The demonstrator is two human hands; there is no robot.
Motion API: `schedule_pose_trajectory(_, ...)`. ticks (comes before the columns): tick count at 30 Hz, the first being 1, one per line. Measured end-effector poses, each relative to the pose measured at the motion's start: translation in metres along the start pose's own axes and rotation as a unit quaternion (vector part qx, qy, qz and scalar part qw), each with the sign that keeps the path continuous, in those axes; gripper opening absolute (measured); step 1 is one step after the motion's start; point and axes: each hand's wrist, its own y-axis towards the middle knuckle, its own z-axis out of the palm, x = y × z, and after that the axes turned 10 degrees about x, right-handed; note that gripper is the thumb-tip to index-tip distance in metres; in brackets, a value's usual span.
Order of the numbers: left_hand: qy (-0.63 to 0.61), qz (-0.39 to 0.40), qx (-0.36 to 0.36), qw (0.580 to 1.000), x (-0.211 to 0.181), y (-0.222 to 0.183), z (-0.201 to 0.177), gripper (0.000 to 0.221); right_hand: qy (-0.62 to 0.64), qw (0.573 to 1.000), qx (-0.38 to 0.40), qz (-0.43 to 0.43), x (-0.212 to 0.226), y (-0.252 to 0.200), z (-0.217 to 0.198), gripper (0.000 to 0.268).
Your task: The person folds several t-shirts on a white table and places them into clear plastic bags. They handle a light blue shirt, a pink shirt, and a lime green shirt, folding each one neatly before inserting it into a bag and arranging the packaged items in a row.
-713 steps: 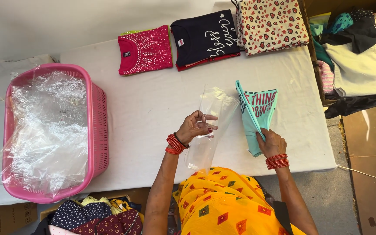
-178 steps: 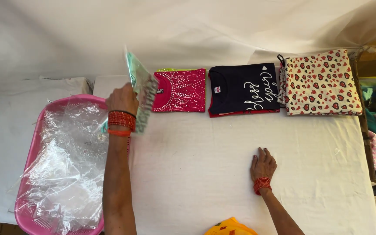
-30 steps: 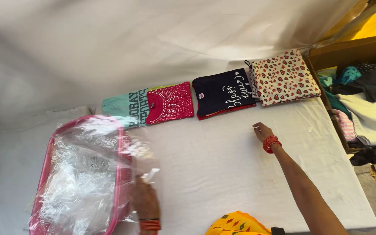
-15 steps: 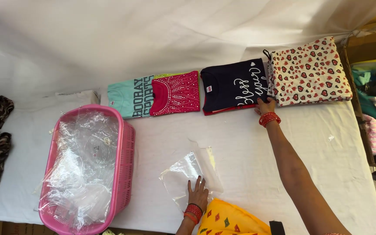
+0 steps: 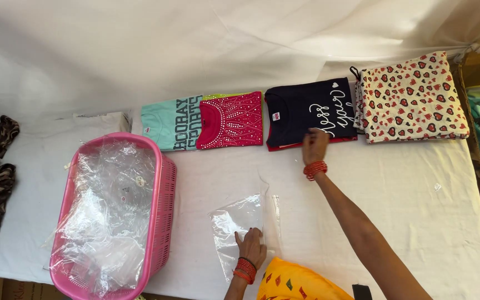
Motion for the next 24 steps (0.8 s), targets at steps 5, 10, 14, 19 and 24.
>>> schedule_pose_trajectory(5,-0.060,0.016,-0.150,0.987,-0.054,0.006,-0.024,0.082,0.044,0.955,0.292,-0.017,0.008,0.008,0.135,0.056)
schedule_pose_trajectory(10,-0.066,-0.018,-0.056,0.996,-0.073,0.010,-0.033,0.090,-0.098,0.933,0.300,0.170,0.041,0.018,0.189,0.086)
schedule_pose_trajectory(14,-0.077,0.018,-0.084,0.993,-0.036,0.021,0.008,0.056,-0.103,0.931,0.210,0.281,0.068,0.023,0.186,0.074)
schedule_pose_trajectory(19,-0.041,0.045,-0.158,0.986,0.020,0.061,0.088,0.044,-0.043,0.937,0.174,0.299,0.069,0.026,0.181,0.067)
schedule_pose_trajectory(24,-0.074,0.136,-0.186,0.970,0.015,0.052,0.093,0.060,-0.077,0.943,0.215,0.242,0.042,0.029,0.206,0.058)
